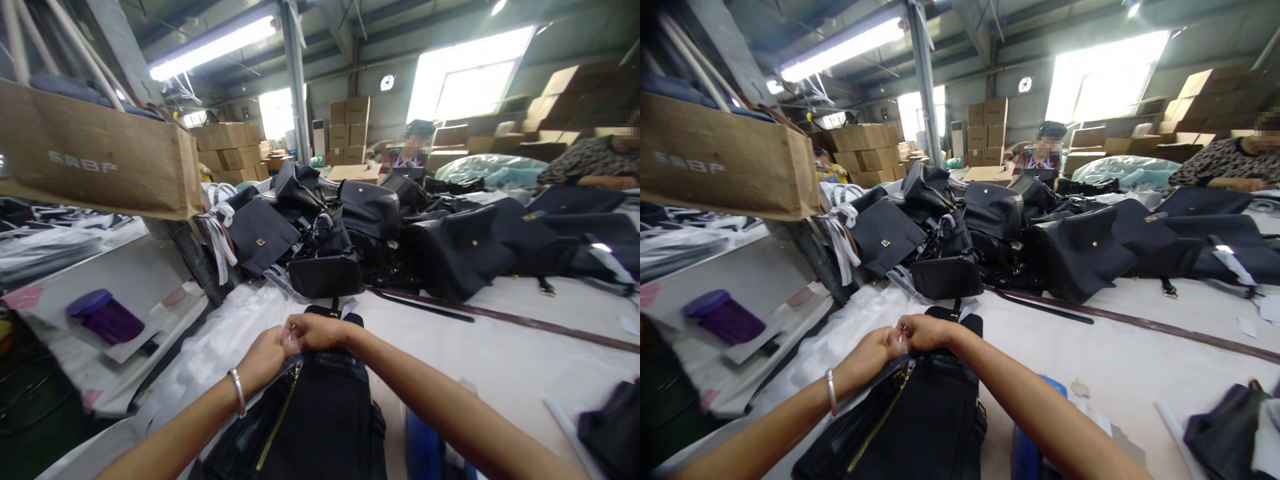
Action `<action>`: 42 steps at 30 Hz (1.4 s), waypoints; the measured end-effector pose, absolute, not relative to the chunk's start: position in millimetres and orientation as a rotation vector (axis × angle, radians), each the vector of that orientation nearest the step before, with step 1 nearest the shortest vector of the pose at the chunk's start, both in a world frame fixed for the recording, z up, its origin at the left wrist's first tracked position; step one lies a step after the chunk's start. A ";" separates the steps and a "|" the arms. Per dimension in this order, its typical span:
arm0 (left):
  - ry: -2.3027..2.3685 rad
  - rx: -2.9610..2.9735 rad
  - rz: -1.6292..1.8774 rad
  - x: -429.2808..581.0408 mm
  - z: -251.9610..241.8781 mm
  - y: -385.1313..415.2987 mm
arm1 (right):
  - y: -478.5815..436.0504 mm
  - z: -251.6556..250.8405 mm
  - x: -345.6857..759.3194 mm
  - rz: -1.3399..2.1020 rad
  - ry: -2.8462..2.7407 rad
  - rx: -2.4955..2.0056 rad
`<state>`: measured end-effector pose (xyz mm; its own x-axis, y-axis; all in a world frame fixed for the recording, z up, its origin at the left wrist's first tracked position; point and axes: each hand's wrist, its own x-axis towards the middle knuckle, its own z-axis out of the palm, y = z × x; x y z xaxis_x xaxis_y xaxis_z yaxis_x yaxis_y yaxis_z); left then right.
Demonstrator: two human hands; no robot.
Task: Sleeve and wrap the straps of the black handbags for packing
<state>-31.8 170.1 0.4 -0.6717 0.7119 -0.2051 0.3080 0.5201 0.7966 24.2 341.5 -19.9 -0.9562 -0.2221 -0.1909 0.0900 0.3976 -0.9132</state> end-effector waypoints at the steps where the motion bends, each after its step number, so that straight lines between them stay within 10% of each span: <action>1: 2.238 0.839 1.020 -31.8 -2.1 173.5 | 340.4 -18.8 22.2 -1.563 2.397 -0.109; 42: 2.385 0.815 0.873 -39.9 -18.3 202.9 | 345.9 -26.7 87.6 -0.684 3.043 0.074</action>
<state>-39.9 202.9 -18.3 -0.7135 0.6654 -0.2194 0.3666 0.6213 0.6925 87.6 345.9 -26.7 -0.9986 0.0416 -0.0313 0.0510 0.9028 -0.4270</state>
